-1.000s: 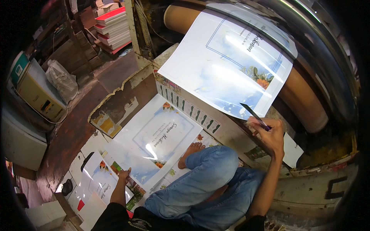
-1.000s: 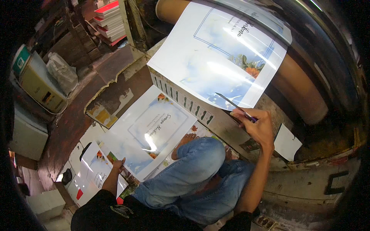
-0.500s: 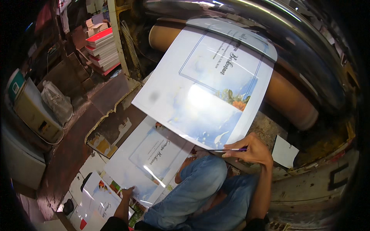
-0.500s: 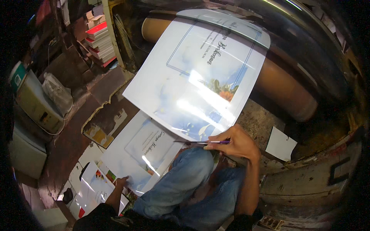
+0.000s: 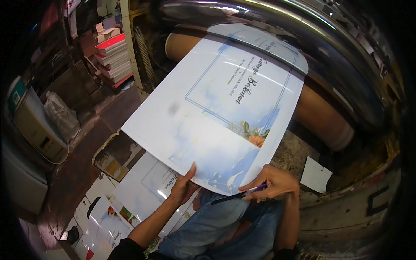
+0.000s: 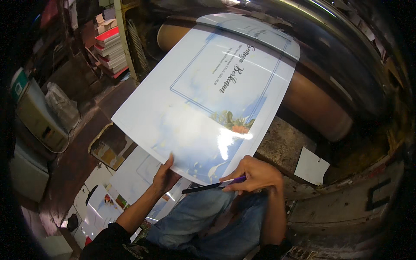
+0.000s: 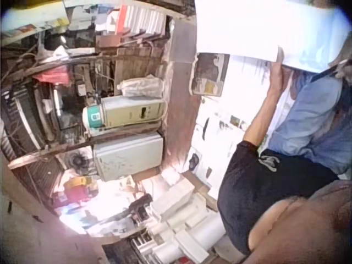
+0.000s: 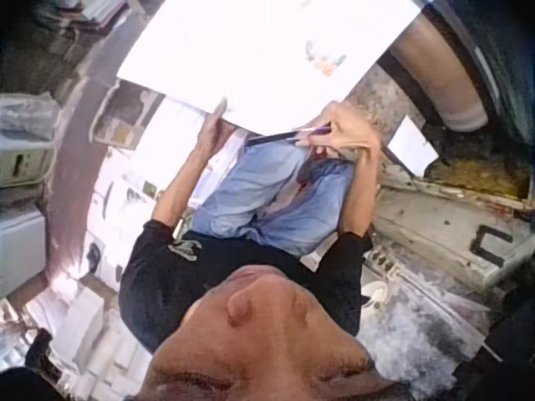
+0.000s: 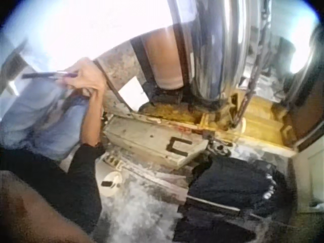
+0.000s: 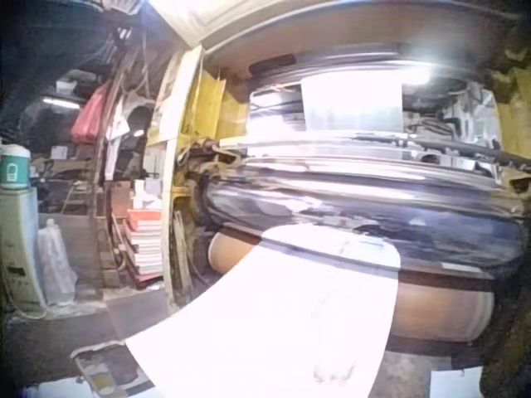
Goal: The person laminates printed sheets using a roller machine, cuts each sheet with a utility knife, and stacks them.
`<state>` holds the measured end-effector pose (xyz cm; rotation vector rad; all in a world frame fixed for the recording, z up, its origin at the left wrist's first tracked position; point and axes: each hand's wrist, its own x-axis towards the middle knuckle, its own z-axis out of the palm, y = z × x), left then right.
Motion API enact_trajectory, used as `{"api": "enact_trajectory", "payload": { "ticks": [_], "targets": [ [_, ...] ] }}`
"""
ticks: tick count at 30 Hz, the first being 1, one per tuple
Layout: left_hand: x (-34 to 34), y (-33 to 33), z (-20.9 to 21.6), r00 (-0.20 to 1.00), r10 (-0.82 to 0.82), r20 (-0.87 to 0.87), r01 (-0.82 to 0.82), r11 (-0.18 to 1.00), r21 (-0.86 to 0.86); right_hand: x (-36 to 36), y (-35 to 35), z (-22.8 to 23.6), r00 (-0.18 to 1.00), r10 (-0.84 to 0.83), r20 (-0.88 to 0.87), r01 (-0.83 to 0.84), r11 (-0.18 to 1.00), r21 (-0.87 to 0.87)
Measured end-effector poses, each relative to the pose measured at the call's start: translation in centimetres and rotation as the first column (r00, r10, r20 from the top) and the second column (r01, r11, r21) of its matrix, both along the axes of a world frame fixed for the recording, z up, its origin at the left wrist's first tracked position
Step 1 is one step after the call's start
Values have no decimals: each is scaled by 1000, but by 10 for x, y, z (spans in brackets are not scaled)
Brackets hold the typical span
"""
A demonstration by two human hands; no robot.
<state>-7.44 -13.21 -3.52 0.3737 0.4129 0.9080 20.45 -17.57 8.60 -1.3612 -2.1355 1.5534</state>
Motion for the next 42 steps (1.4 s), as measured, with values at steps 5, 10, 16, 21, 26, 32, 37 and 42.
{"api": "enact_trajectory", "payload": {
  "ticks": [5,10,16,21,26,32,37,42],
  "targets": [
    [20,-7,13,866,254,-430,-159,957,244,11,10,18,987,154,-35,-156,984,-86],
    [24,-14,21,814,146,-562,-13,972,234,55,15,17,703,-514,-492,644,753,135],
    [18,-30,18,610,274,-743,128,892,434,91,39,2,238,-596,-767,964,242,111],
    [42,-35,-1,578,349,-738,177,829,531,157,21,-19,109,-701,-704,994,60,94],
    [34,-51,-6,590,388,-708,202,778,595,170,3,-25,39,-677,-735,998,-4,57],
    [-5,-66,2,604,47,-796,174,967,189,171,27,-20,115,-700,-705,977,-46,206],
    [-88,-65,-17,890,-7,-457,-51,992,-115,90,78,-2,140,-645,-751,989,54,137],
    [-88,-67,-46,864,-37,-502,-66,981,-185,116,70,13,124,-716,-687,980,-22,200]
  ]
}}
